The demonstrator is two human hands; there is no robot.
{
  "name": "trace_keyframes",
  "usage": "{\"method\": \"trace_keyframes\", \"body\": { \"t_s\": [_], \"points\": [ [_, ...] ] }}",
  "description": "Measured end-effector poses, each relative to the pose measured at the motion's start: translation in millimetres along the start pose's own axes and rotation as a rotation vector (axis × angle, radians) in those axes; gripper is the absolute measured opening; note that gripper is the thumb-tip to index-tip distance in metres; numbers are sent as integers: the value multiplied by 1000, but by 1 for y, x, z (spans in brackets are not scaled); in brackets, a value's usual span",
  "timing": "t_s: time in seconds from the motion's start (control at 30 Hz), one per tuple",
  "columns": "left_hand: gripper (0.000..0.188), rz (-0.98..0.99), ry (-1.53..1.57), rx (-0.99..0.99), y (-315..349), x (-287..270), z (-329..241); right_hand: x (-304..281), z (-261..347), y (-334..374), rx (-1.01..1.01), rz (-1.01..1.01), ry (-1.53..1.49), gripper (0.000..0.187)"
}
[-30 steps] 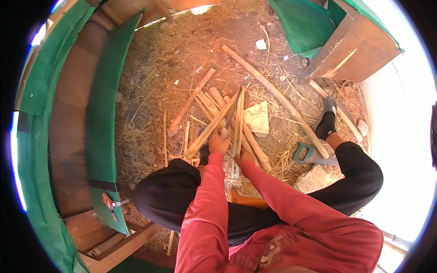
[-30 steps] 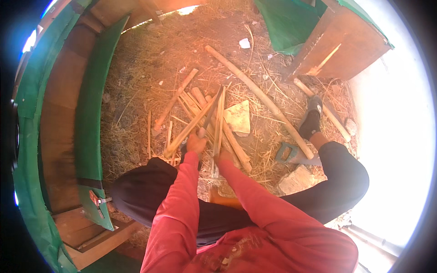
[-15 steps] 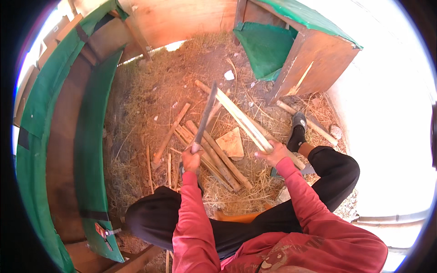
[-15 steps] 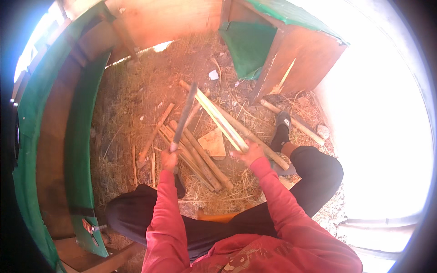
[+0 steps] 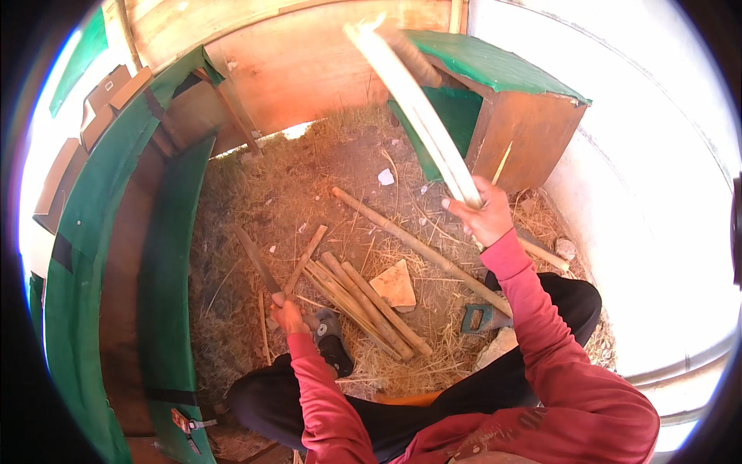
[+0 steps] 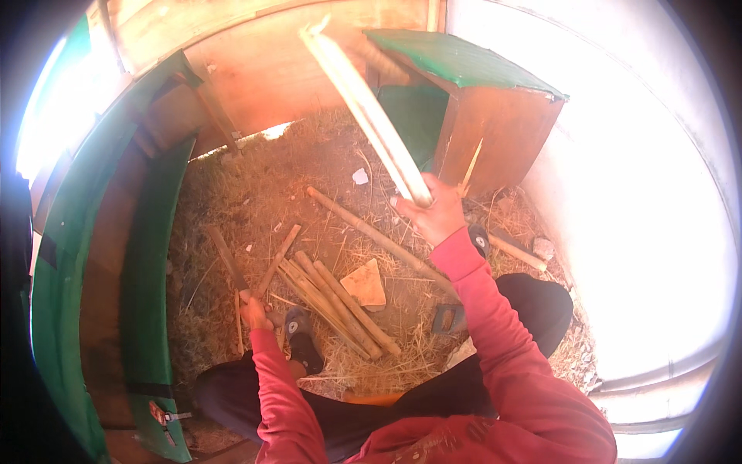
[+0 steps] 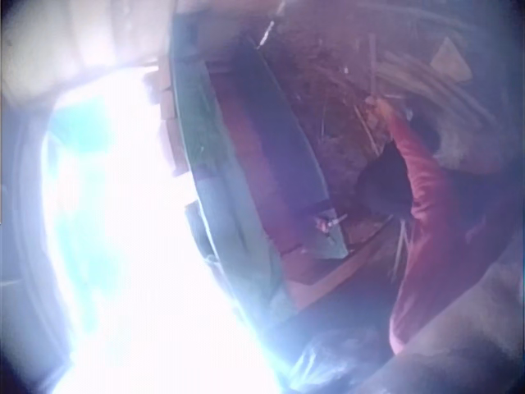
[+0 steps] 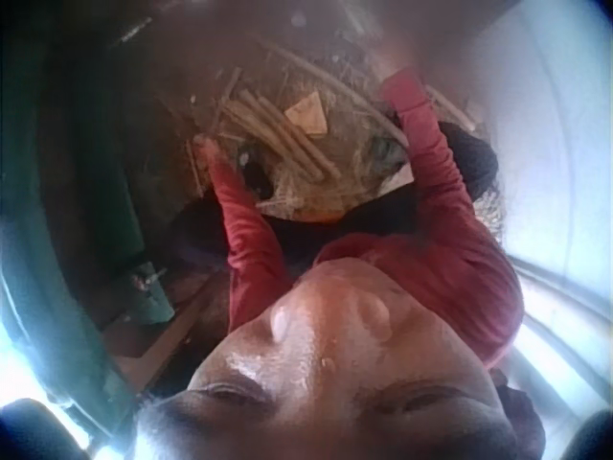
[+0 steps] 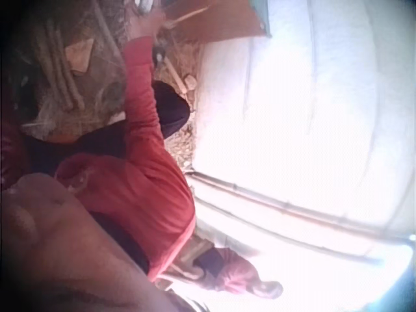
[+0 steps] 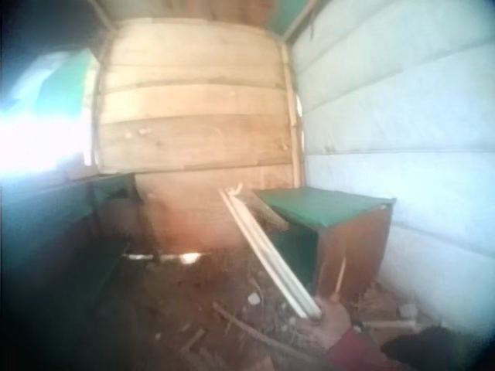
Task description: The person sits on the ground and uses a large knife to split a long wooden stick into smaller pieces. They repeatedly position the stick, strike it with the knife, and separate the resulting split sections.
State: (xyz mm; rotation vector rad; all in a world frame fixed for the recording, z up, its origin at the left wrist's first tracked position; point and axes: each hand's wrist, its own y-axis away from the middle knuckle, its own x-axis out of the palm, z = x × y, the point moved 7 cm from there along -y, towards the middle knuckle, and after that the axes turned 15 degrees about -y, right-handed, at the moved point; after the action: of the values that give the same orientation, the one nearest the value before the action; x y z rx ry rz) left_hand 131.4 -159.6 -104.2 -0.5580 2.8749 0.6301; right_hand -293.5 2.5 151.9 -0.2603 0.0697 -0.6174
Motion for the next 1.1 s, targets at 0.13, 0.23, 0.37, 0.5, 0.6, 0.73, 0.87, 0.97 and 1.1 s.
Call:
{"method": "trace_keyframes", "body": {
  "t_s": [0.13, 0.23, 0.37, 0.5, 0.6, 0.73, 0.87, 0.97, 1.1],
  "points": [
    [22, 55, -23, -22, 8, 12, 6, -4, 47, -13, -202, -95, -179, 36],
    [16, 62, -4, 3, 19, 24, -1, -9, 67, -20, -313, -151, -174, 37],
    [12, 105, 55, 140, 19, 33, -16, -8, 76, -18, -350, -220, -51, 39],
    [13, 177, -53, 198, 48, 36, -68, -6, 73, -14, -492, -233, 99, 43],
    [24, 216, -46, 316, 52, 28, -96, 13, 69, -4, -443, -165, 105, 43],
    [65, 394, 116, 430, 103, 35, -159, 44, 59, 16, -498, 4, 86, 40],
    [80, 894, 487, 450, 151, 51, -185, 76, 26, 48, -400, 185, 123, 33],
    [82, 1002, 585, 419, 158, 45, -186, 80, -3, 64, -358, 93, 249, 31],
    [60, 795, 422, 353, 157, 48, -182, 72, -68, 75, -274, 57, 428, 37]
  ]
}}
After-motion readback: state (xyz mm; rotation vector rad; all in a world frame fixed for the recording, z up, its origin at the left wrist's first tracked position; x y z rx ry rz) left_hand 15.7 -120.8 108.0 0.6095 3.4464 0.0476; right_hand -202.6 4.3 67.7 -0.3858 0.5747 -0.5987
